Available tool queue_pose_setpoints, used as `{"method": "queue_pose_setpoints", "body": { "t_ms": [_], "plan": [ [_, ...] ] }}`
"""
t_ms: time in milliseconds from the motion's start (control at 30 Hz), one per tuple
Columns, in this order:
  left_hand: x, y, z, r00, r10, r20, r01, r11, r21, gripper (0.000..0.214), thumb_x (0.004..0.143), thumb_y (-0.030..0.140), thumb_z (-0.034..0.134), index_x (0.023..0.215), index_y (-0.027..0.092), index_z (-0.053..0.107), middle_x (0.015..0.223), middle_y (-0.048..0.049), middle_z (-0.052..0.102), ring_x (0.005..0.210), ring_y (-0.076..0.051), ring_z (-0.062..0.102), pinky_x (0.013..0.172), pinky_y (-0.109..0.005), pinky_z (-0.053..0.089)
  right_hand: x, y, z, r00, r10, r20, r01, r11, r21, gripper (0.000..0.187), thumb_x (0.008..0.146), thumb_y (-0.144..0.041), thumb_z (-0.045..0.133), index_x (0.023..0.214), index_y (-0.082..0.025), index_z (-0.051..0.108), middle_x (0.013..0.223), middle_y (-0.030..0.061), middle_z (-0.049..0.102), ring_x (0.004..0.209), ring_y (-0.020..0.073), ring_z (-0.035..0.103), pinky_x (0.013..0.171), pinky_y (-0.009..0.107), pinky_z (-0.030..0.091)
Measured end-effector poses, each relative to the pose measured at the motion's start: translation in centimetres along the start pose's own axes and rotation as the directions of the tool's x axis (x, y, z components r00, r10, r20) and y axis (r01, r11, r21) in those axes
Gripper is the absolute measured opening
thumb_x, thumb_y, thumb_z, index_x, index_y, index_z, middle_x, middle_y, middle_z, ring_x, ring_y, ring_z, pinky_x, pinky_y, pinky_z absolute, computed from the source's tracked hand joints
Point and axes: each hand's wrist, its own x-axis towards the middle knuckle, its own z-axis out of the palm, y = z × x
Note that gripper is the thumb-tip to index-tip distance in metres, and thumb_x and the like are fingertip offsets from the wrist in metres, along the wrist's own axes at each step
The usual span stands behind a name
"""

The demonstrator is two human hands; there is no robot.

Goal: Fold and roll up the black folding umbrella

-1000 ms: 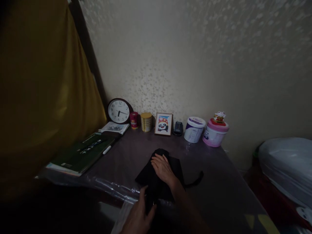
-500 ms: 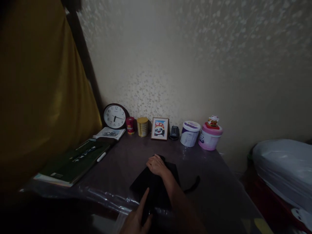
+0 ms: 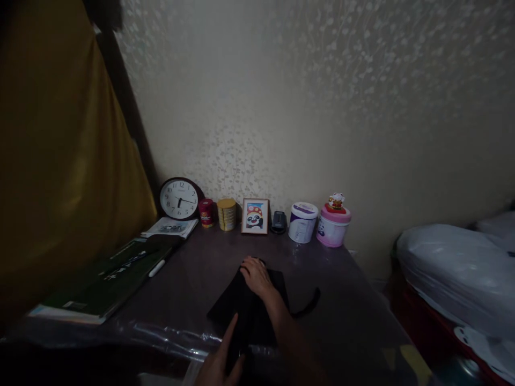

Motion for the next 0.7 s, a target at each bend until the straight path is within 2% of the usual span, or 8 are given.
{"method": "queue_pose_setpoints", "body": {
  "t_ms": [67, 133, 200, 267, 433, 600, 700],
  "plan": [
    [0.0, -0.1, 0.1, 1.0, -0.014, 0.0, 0.014, 1.0, 0.004, 0.068, 0.081, 0.031, 0.038, 0.139, 0.017, 0.006, 0.104, -0.0059, 0.065, 0.095, -0.016, 0.061, 0.084, -0.023, 0.041, -0.3, 1.3, -0.5, 0.984, 0.119, -0.134, -0.112, 0.992, 0.055, 0.026, 0.082, -0.025, 0.042, 0.1, -0.018, 0.061, 0.112, 0.0089, 0.061, 0.108, 0.0195, 0.052, 0.095, 0.038, 0.038],
    [-0.1, -0.1, 0.1, 1.0, -0.01, -0.003, 0.01, 1.0, -0.001, 0.068, 0.081, 0.032, 0.037, 0.139, 0.017, 0.006, 0.104, -0.0059, 0.065, 0.096, -0.015, 0.06, 0.084, -0.022, 0.041, -1.1, 3.0, -1.5, 0.925, 0.289, -0.245, -0.266, 0.956, 0.122, 0.028, 0.08, -0.026, 0.042, 0.1, -0.017, 0.06, 0.109, 0.0109, 0.062, 0.103, 0.0202, 0.055, 0.091, 0.037, 0.041],
    [-0.2, -0.1, 0.2, 1.0, -0.002, -0.018, 0.002, 1.0, -0.005, 0.067, 0.082, 0.032, 0.037, 0.139, 0.018, 0.006, 0.106, -0.0055, 0.065, 0.097, -0.015, 0.06, 0.084, -0.021, 0.041, -2.5, 4.6, -2.7, 0.851, 0.439, -0.287, -0.41, 0.898, 0.158, 0.029, 0.078, -0.028, 0.043, 0.096, -0.015, 0.061, 0.102, 0.0129, 0.063, 0.097, 0.022, 0.058, 0.087, 0.037, 0.043],
    [-0.3, 0.0, 0.2, 0.999, 0.001, -0.035, -0.001, 1.0, -0.005, 0.066, 0.082, 0.033, 0.037, 0.139, 0.019, 0.007, 0.107, -0.0049, 0.064, 0.096, -0.015, 0.06, 0.084, -0.021, 0.041, -4.3, 5.7, -3.9, 0.82, 0.506, -0.269, -0.478, 0.863, 0.166, 0.029, 0.076, -0.032, 0.044, 0.092, -0.017, 0.063, 0.094, 0.0124, 0.066, 0.089, 0.0234, 0.06, 0.081, 0.038, 0.046],
    [-0.6, 0.8, -0.2, 0.999, -0.009, -0.048, 0.008, 1.0, -0.023, 0.066, 0.082, 0.032, 0.037, 0.139, 0.019, 0.006, 0.109, -0.0061, 0.063, 0.096, -0.015, 0.06, 0.083, -0.022, 0.041, -6.8, 5.9, -5.4, 0.798, 0.581, -0.16, -0.55, 0.81, 0.203, 0.029, 0.073, -0.039, 0.045, 0.076, -0.019, 0.065, 0.079, 0.008, 0.068, 0.077, 0.0232, 0.063, 0.07, 0.035, 0.047],
    [-0.8, 1.2, -0.6, 0.998, -0.025, -0.056, 0.023, 0.999, -0.04, 0.066, 0.082, 0.033, 0.038, 0.139, 0.021, 0.008, 0.109, -0.0061, 0.063, 0.097, -0.016, 0.059, 0.083, -0.023, 0.041, -6.2, 4.3, -5.5, 0.821, 0.57, -0.034, -0.53, 0.782, 0.329, 0.032, 0.068, -0.045, 0.047, 0.07, -0.017, 0.063, 0.075, 0.0081, 0.068, 0.073, 0.0248, 0.062, 0.067, 0.036, 0.046],
    [-0.9, 1.1, -0.7, 0.997, -0.037, -0.064, 0.034, 0.998, -0.047, 0.066, 0.082, 0.035, 0.039, 0.139, 0.021, 0.009, 0.111, -0.0055, 0.062, 0.099, -0.015, 0.058, 0.085, -0.023, 0.04, -5.9, 3.6, -5.6, 0.828, 0.561, -0.009, -0.52, 0.773, 0.363, 0.034, 0.067, -0.048, 0.049, 0.07, -0.017, 0.062, 0.074, 0.0076, 0.067, 0.073, 0.0245, 0.061, 0.067, 0.036, 0.046]
  ]
}}
